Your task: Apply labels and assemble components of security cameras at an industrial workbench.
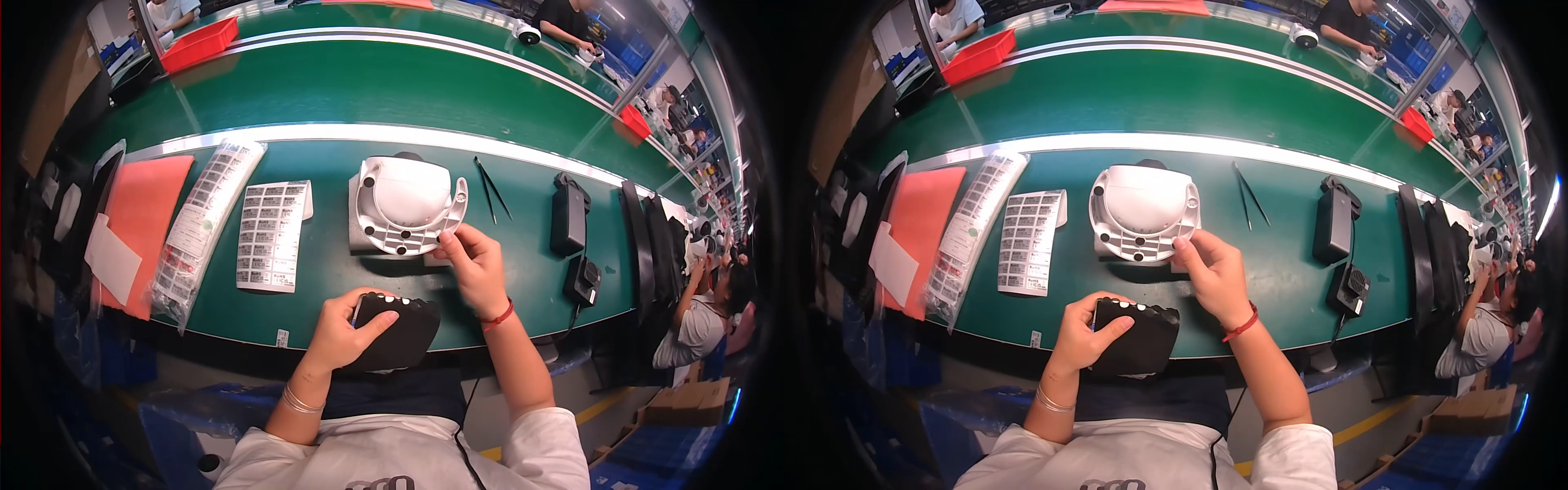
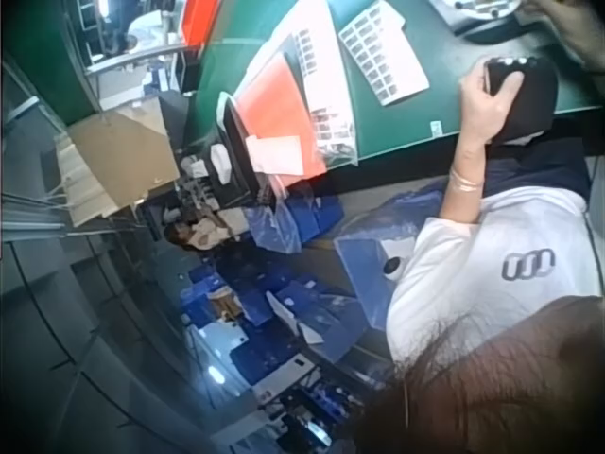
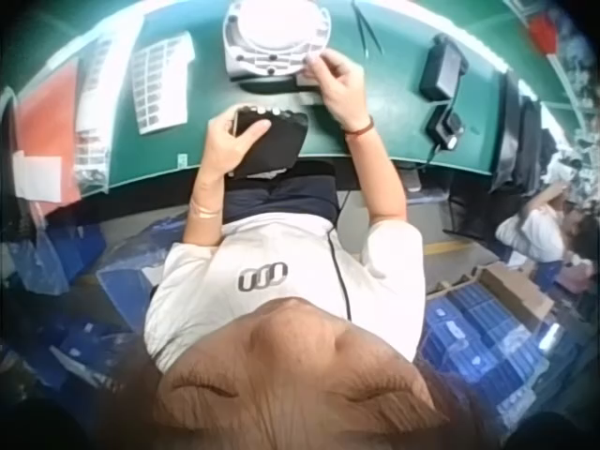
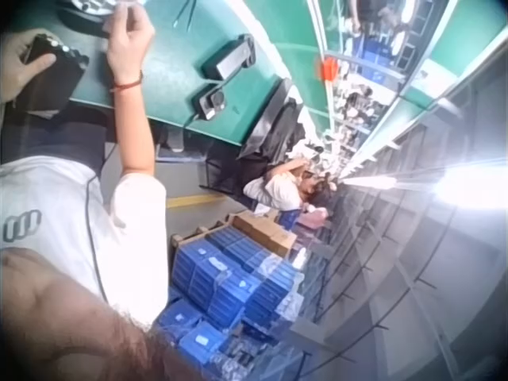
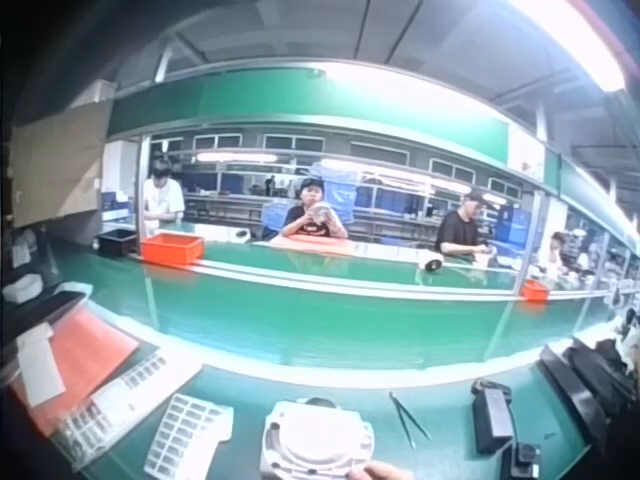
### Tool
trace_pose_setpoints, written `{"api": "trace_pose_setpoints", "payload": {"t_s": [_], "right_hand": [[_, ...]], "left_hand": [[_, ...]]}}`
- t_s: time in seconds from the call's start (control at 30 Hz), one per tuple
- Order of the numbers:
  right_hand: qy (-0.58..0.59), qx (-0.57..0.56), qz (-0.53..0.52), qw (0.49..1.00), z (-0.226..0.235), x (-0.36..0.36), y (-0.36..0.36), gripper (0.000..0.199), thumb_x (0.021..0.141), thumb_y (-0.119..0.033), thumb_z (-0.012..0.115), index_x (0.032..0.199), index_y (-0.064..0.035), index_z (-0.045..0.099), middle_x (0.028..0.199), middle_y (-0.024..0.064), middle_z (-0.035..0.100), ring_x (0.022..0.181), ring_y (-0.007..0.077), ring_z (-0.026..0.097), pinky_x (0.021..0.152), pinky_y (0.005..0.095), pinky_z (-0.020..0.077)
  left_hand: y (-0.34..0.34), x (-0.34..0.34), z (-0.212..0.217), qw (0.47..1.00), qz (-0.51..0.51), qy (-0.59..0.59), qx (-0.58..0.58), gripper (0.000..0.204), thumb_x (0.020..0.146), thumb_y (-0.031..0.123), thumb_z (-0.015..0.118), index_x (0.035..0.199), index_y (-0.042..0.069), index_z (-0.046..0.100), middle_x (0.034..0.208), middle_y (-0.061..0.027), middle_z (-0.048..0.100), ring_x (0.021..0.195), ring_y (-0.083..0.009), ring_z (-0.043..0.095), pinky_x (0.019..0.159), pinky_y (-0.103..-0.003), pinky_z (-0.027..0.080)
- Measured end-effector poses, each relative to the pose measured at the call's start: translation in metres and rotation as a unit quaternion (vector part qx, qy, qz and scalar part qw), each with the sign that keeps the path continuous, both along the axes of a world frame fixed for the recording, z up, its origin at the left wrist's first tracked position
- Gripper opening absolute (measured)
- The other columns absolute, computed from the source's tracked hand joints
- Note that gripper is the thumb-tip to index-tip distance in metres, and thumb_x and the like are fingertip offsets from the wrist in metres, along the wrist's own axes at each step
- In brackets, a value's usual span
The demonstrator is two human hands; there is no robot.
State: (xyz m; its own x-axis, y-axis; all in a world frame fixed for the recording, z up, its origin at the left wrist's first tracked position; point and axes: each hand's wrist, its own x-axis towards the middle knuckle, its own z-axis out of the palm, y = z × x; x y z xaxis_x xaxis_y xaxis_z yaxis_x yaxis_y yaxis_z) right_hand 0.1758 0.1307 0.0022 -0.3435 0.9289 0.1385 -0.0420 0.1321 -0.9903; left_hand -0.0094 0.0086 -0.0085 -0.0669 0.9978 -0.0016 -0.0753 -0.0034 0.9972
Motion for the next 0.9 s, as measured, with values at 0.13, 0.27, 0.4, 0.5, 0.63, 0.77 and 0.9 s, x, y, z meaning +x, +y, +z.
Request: {"api": "trace_pose_setpoints", "payload": {"t_s": [0.13,0.27,0.4,0.5,0.63,0.77,0.9], "right_hand": [[-0.015,0.037,-0.022,0.999,0.001,-0.006,-0.002,0.025,0.096,-0.017,0.062,0.107,0.0042,0.066,0.088,0.0067,0.07,0.081,0.0105,0.064,0.071,0.0243,0.051],[-0.006,-0.026,0.024,0.999,0.003,-0.003,0.003,0.028,0.098,-0.021,0.058,0.107,0.0046,0.067,0.091,0.0088,0.07,0.083,0.0127,0.066,0.073,0.0255,0.052],[0.095,-0.089,0.079,0.988,0.001,0.006,0.008,0.031,0.099,-0.023,0.054,0.107,0.005,0.067,0.094,0.0108,0.071,0.087,0.0158,0.068,0.075,0.0269,0.0528],[0.041,-0.047,0.076,0.995,0.006,0.001,0.004,0.023,0.096,-0.013,0.059,0.107,0.0051,0.067,0.093,0.0093,0.071,0.086,0.0134,0.066,0.075,0.0256,0.0518],[0.041,-0.024,0.057,0.997,0.003,-0.002,0.001,0.019,0.091,-0.008,0.064,0.104,0.0057,0.067,0.091,0.0063,0.07,0.085,0.0104,0.064,0.074,0.0252,0.0509],[-0.066,0.061,-0.04,0.995,0.006,0.0,-0.003,0.02,0.087,-0.011,0.07,0.101,0.0034,0.069,0.083,0.0092,0.071,0.073,0.0106,0.065,0.065,0.0266,0.0514],[-0.239,0.283,-0.178,0.912,0.033,-0.001,-0.04,0.023,0.077,-0.014,0.079,0.095,-0.0018,0.072,0.07,0.0106,0.067,0.059,0.0194,0.065,0.057,0.0297,0.0504]], "left_hand": [[0.0,0.0,-0.001,1.0,0.003,0.012,0.017,0.018,0.085,0.006,0.073,0.1,-0.001,0.067,0.086,-0.0041,0.071,0.079,-0.0064,0.063,0.07,-0.022,0.052],[0.0,-0.001,0.0,1.0,0.002,0.012,0.015,0.018,0.084,0.006,0.073,0.1,-0.001,0.068,0.087,-0.0046,0.071,0.08,-0.0067,0.063,0.071,-0.022,0.052],[0.0,0.0,-0.003,1.0,0.006,0.015,0.02,0.019,0.084,0.007,0.073,0.1,-0.001,0.068,0.087,-0.0046,0.071,0.08,-0.0069,0.064,0.071,-0.023,0.052],[0.0,0.001,-0.003,1.0,0.005,0.014,0.013,0.019,0.084,0.007,0.073,0.101,-0.001,0.067,0.087,-0.0047,0.072,0.08,-0.0072,0.064,0.071,-0.023,0.052],[0.0,0.003,-0.002,1.0,0.004,0.009,0.017,0.019,0.084,0.007,0.073,0.101,-0.001,0.067,0.088,-0.0052,0.072,0.08,-0.0076,0.064,0.072,-0.023,0.052],[0.001,0.003,-0.003,1.0,-0.004,0.018,0.013,0.019,0.084,0.009,0.074,0.1,0.0,0.068,0.089,-0.0064,0.072,0.081,-0.0083,0.065,0.072,-0.024,0.052],[-0.003,-0.004,-0.005,0.999,0.001,0.039,0.033,0.02,0.084,0.01,0.074,0.101,0.001,0.069,0.088,-0.0058,0.073,0.08,-0.0094,0.065,0.072,-0.025,0.053]]}}
